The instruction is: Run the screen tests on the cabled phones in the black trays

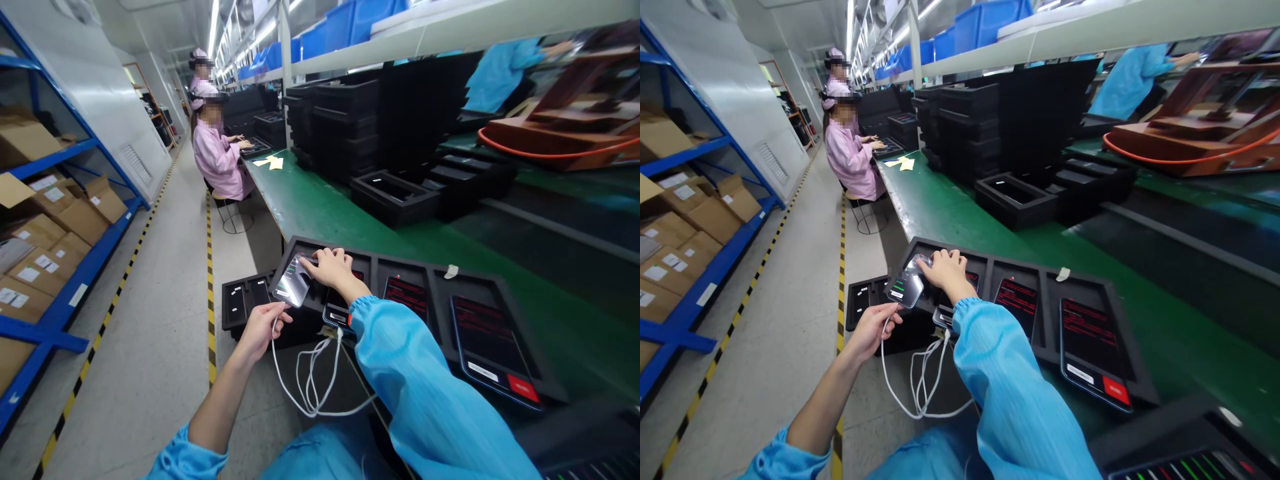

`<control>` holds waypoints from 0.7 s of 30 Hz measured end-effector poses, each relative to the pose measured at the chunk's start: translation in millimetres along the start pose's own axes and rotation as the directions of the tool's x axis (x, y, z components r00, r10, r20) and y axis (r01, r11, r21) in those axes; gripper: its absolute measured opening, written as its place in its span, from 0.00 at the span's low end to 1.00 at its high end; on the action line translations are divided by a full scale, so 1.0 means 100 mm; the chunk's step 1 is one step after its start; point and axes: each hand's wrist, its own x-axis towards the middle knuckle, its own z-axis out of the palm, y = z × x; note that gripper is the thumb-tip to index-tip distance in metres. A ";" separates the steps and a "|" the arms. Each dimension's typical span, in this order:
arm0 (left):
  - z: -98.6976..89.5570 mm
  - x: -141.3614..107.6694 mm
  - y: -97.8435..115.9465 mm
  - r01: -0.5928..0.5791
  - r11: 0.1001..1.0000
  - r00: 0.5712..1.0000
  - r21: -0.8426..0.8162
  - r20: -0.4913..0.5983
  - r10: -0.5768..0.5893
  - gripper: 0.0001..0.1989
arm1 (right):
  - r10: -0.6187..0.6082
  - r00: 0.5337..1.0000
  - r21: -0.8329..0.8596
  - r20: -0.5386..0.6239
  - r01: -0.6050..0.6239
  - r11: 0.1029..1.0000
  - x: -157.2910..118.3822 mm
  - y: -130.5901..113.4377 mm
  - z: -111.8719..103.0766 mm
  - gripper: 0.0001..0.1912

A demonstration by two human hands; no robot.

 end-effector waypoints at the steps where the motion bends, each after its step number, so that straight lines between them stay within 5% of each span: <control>1: 0.00 0.00 0.01 0.001 1.000 1.000 0.002 0.004 -0.001 0.30 | -0.019 1.000 0.009 -0.008 0.019 1.000 0.01 -0.01 0.00 0.32; 7: 0.03 0.02 0.04 0.013 1.000 1.000 -0.005 0.019 -0.012 0.31 | -0.161 0.987 0.096 0.002 0.160 0.982 0.05 -0.04 0.04 0.31; 14: 0.05 0.09 0.13 0.103 0.994 0.995 -0.038 0.010 -0.103 0.12 | -0.183 0.981 0.157 0.062 0.172 0.972 0.08 0.02 -0.03 0.38; 21: 0.06 0.08 0.15 0.150 0.986 0.988 -0.069 -0.020 -0.152 0.07 | -0.161 0.980 0.142 0.115 0.144 0.979 0.04 -0.02 -0.07 0.42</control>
